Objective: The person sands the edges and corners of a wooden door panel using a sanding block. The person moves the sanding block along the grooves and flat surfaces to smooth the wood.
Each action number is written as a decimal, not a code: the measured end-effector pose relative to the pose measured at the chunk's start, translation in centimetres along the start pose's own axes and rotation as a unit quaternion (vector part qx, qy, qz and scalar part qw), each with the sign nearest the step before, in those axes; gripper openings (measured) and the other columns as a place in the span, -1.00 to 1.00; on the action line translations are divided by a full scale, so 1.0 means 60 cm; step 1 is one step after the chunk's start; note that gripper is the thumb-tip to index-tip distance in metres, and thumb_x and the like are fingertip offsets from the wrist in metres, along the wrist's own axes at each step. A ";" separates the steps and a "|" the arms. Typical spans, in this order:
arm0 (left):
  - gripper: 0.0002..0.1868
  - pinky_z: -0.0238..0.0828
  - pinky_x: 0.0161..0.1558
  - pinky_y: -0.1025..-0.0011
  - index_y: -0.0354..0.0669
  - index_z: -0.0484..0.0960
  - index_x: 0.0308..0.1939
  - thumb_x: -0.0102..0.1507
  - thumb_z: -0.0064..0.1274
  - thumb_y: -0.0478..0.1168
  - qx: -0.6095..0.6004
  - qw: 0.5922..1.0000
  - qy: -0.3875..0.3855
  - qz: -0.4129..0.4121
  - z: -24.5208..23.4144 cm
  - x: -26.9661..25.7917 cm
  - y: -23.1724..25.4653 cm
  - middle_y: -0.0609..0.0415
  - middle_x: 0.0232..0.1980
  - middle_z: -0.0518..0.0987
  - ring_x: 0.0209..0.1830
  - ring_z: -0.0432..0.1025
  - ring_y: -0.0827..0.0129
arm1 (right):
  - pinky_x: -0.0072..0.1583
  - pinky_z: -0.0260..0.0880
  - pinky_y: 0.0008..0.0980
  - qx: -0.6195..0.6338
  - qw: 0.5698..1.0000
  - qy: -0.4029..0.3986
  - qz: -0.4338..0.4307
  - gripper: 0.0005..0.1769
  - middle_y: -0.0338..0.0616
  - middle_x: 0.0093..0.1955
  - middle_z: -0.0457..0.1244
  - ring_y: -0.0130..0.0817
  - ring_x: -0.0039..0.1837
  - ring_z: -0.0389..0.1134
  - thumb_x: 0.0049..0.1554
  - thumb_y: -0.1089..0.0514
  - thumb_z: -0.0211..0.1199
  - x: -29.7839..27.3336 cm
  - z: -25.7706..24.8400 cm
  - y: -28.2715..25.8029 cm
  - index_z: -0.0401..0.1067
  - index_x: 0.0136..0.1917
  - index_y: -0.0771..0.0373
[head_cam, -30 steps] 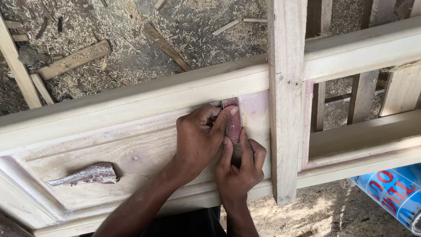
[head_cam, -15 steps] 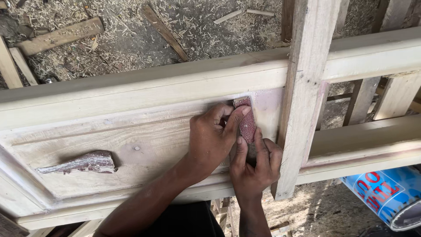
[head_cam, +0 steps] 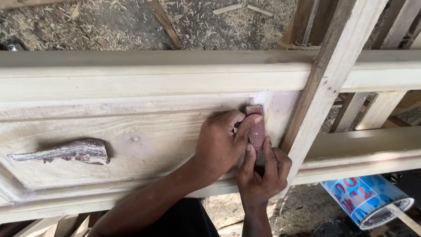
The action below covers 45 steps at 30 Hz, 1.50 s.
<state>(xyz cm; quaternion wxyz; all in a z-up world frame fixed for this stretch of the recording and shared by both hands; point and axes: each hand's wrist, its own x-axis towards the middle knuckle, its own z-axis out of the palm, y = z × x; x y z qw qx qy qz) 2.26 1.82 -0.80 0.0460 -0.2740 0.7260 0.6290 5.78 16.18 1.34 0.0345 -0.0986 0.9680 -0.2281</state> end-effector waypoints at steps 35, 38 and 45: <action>-0.72 0.34 -0.66 0.50 -0.25 0.54 -0.39 0.34 0.21 -0.19 0.119 0.992 -0.026 0.018 0.002 0.006 0.011 0.05 -0.53 0.56 -0.64 0.49 0.47 | 0.01 0.41 -0.27 0.001 0.999 0.004 0.035 -0.57 -0.01 0.03 0.23 -0.22 0.05 0.36 0.22 0.21 0.37 -0.004 0.004 -0.031 0.45 0.32 0.39; -0.73 0.33 -0.69 0.49 -0.25 0.56 -0.41 0.31 0.22 -0.19 0.119 0.992 -0.032 0.014 -0.001 0.010 0.026 0.04 -0.53 0.57 -0.66 0.49 0.48 | -0.01 0.44 -0.29 -0.004 0.999 0.019 0.041 -0.58 -0.02 0.02 0.24 -0.21 0.04 0.38 0.21 0.20 0.37 0.011 0.010 -0.035 0.46 0.30 0.39; -0.72 0.35 -0.66 0.53 -0.24 0.56 -0.41 0.32 0.23 -0.19 0.125 0.992 -0.033 -0.007 -0.003 0.013 0.019 0.06 -0.53 0.60 -0.64 0.49 0.53 | -0.05 0.50 -0.33 0.024 0.998 0.013 0.053 -0.59 0.04 0.07 0.25 -0.20 0.07 0.39 0.23 0.22 0.37 0.003 0.005 -0.043 0.44 0.30 0.44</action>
